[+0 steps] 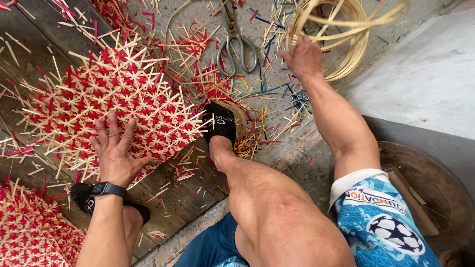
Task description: The person sits on the floor and repeatedly trims the edges of woven mats using shears. They place a circular wooden template on each mat, cut the excess strands, then remove the template and set the finished mat aside. The process is repeated for multiple mats.
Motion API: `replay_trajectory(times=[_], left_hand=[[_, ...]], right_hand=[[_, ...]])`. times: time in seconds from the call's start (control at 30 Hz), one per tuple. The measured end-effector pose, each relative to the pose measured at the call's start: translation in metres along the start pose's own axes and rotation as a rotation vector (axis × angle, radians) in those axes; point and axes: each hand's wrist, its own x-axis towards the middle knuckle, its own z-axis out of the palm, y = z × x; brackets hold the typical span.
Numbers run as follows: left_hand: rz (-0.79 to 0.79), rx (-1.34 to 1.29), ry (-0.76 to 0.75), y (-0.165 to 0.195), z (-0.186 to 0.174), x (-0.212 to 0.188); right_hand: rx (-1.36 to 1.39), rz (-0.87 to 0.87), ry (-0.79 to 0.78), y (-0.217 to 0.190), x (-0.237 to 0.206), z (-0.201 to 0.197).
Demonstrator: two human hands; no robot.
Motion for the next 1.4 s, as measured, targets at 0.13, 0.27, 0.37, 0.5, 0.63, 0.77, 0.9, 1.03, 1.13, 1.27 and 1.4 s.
replay_trajectory(times=[0.13,0.27,0.37,0.5,0.63,0.77,0.9,1.03,1.13,1.27,1.4], left_hand=[[-0.015,0.005,0.001,0.001,0.001,0.002],[-0.014,-0.014,-0.003,0.001,0.000,0.003],[-0.001,-0.025,0.019,0.002,-0.002,0.002],[-0.012,-0.048,0.021,0.004,-0.002,0.001],[-0.018,-0.012,0.016,0.005,-0.002,0.003],[-0.016,-0.013,0.006,0.004,-0.003,0.004],[-0.021,-0.025,0.009,0.004,-0.002,0.004],[-0.012,0.008,0.018,0.002,-0.001,0.006],[-0.022,0.007,0.004,0.000,-0.001,0.008],[-0.039,0.042,-0.020,0.001,-0.003,0.011],[-0.011,0.049,-0.022,0.005,-0.015,0.014]], right_hand=[[0.080,-0.249,0.195,-0.030,0.000,-0.020],[0.297,-0.190,0.252,-0.027,-0.014,-0.028],[0.651,0.021,0.222,-0.019,-0.026,-0.023],[0.872,0.157,-0.061,-0.021,-0.064,-0.013],[0.352,0.398,-0.706,-0.033,-0.129,-0.022],[0.163,0.191,-1.058,-0.034,-0.161,-0.065],[0.490,0.064,-0.791,-0.039,-0.138,-0.097],[0.378,-0.082,0.224,-0.050,-0.043,-0.096],[0.178,-0.368,0.425,-0.047,0.027,-0.088],[0.115,-0.444,0.243,-0.055,0.086,-0.062],[0.111,-0.381,0.126,-0.075,0.104,-0.057]])
